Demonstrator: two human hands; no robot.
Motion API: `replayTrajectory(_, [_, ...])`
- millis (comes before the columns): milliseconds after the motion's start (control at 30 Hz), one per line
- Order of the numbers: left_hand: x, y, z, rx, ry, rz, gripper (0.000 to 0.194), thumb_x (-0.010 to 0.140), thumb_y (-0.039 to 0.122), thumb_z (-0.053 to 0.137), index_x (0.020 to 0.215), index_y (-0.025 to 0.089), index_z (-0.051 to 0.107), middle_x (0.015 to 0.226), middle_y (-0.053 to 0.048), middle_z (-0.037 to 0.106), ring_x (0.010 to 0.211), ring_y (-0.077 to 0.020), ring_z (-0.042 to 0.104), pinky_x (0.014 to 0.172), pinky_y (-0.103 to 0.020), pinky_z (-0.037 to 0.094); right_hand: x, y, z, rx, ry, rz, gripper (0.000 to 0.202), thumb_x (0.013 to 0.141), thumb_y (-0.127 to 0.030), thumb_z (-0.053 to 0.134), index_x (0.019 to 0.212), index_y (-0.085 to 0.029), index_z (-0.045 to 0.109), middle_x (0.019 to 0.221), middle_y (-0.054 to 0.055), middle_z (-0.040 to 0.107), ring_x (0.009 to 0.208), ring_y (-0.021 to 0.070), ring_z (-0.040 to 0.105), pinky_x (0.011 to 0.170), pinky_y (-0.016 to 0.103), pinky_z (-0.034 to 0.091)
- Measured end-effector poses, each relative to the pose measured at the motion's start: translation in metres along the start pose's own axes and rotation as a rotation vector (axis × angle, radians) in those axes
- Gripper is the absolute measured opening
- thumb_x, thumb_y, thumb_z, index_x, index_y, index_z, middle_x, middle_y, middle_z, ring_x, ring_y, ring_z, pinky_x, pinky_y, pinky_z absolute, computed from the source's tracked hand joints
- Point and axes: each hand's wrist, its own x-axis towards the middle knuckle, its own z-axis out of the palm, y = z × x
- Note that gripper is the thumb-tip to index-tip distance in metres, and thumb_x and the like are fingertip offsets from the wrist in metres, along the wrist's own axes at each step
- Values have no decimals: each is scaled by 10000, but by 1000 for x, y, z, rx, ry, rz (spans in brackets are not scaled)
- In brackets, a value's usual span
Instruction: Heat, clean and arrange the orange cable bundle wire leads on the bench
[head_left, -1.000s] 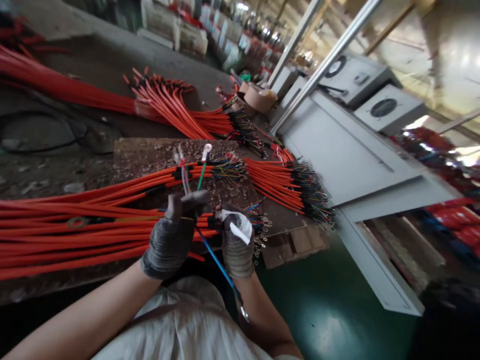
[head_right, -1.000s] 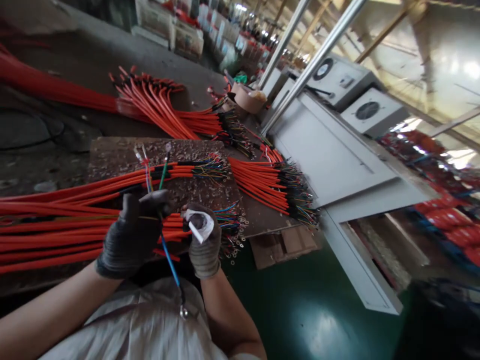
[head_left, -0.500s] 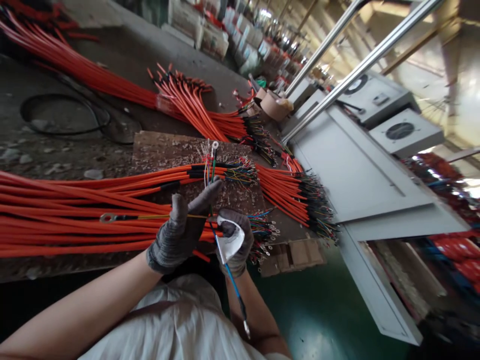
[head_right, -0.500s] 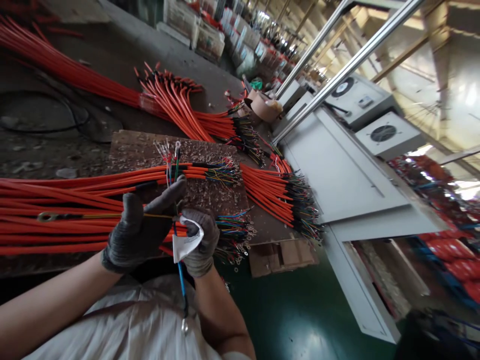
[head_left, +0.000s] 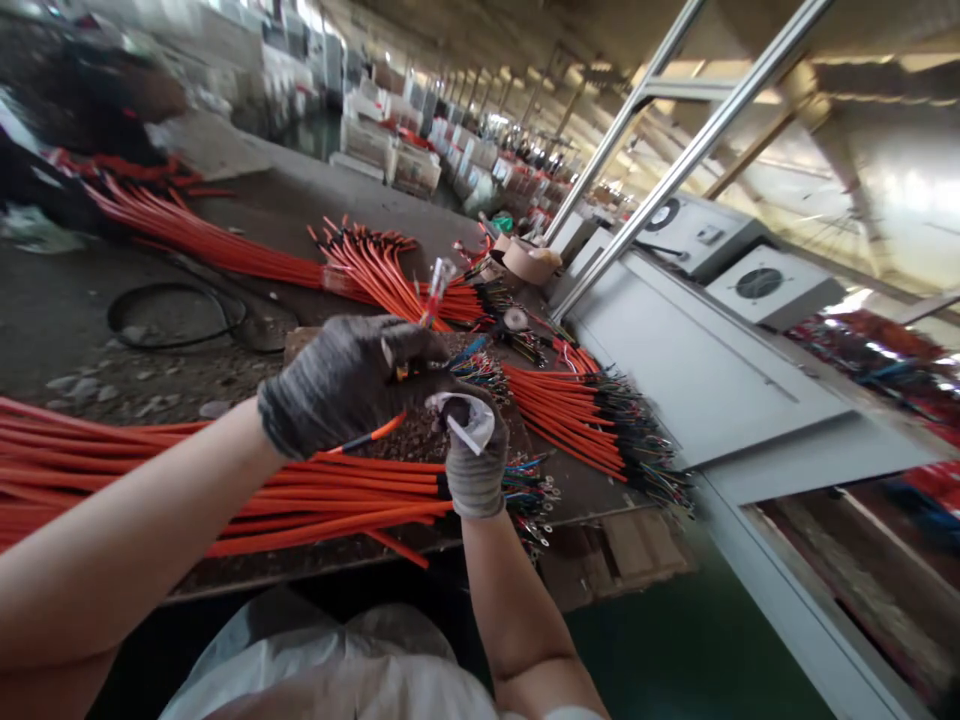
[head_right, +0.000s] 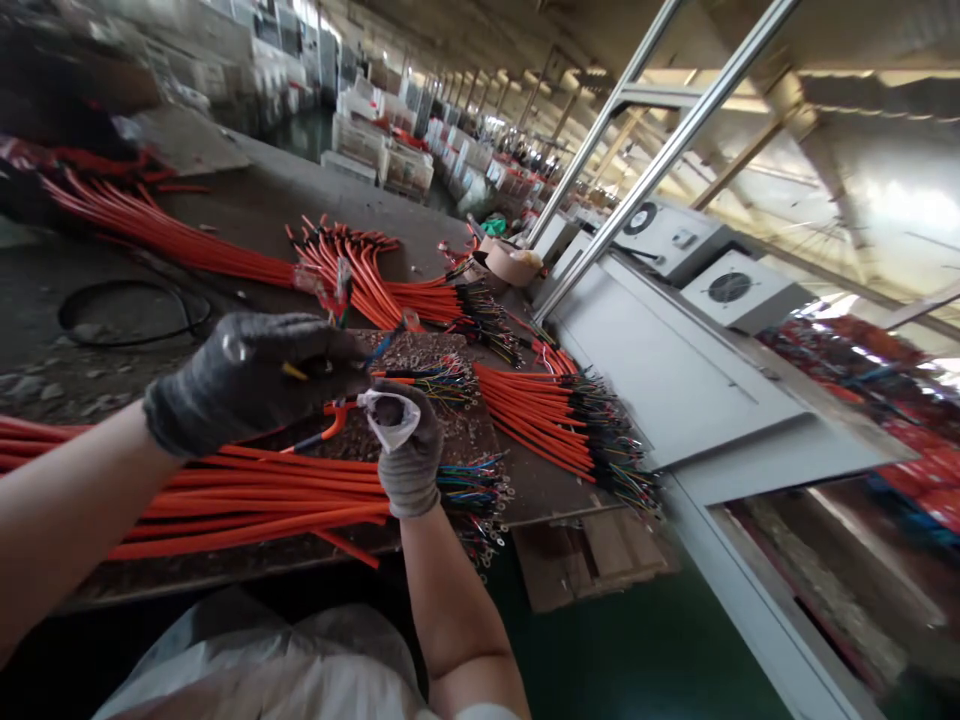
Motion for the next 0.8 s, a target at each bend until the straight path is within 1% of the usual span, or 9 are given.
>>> replayTrajectory(100, [20,-7,-6,-32,-82,-284,167,778,209,687,836,65,749,659,-22,685,603,-130,544,615,-214,377,8,-4,6,-123,-14,-212,143,807,-308,630,914,-239,696,892,38,732,835,198,668,808,348,539])
replayTrajectory(133, [25,-10,-7,-7,-107,-344,144,759,176,695,815,54,747,638,-12,674,607,-128,535,614,-209,363,10,-3,7,-180,-31,-270,155,835,-293,603,943,-243,702,922,43,734,862,199,665,827,353,529])
replayTrajectory(267, [35,-15,-8,55,-120,-403,133,747,122,688,828,36,748,628,9,655,617,-113,512,612,-189,327,18,0,5,-470,-141,-439,209,894,-287,530,959,-272,729,949,38,738,901,207,644,872,377,483])
replayTrajectory(433, [33,-20,-4,49,-139,-451,159,798,152,653,855,34,744,617,24,623,604,-91,470,593,-177,309,16,-8,4,-717,-252,-639,242,835,-243,572,990,-309,745,990,16,746,936,209,632,904,373,420])
replayTrajectory(500, [29,-23,-3,58,-125,-474,155,794,161,659,842,40,743,610,24,612,594,-90,457,581,-181,300,14,-6,5,-745,-304,-601,270,801,-225,593,1002,-318,747,1015,13,743,960,214,627,935,378,406])
replayTrajectory(533, [26,-24,-3,55,-115,-490,144,786,152,661,831,40,740,609,22,611,586,-89,448,577,-183,299,13,-4,5,-717,-296,-553,263,802,-223,591,994,-315,746,1011,15,740,968,214,624,944,382,407])
replayTrajectory(600, [21,-27,-5,22,-87,-508,133,786,142,651,816,39,730,607,22,610,567,-82,421,569,-184,304,12,4,9,-557,-195,-438,215,828,-234,582,963,-291,739,987,26,733,960,210,627,933,383,434])
replayTrajectory(700, [11,-28,-10,-48,-4,-506,127,793,160,638,795,54,707,557,36,566,550,-79,390,548,-181,310,10,13,20,-234,-7,-260,145,850,-268,586,899,-247,721,908,34,732,868,196,649,840,358,499])
replayTrajectory(800, [-6,-16,-12,-151,87,-479,115,793,198,628,769,96,674,521,41,523,505,-78,404,500,-182,316,4,10,26,-87,-13,-166,121,831,-295,610,850,-227,709,890,34,741,841,189,669,827,344,526])
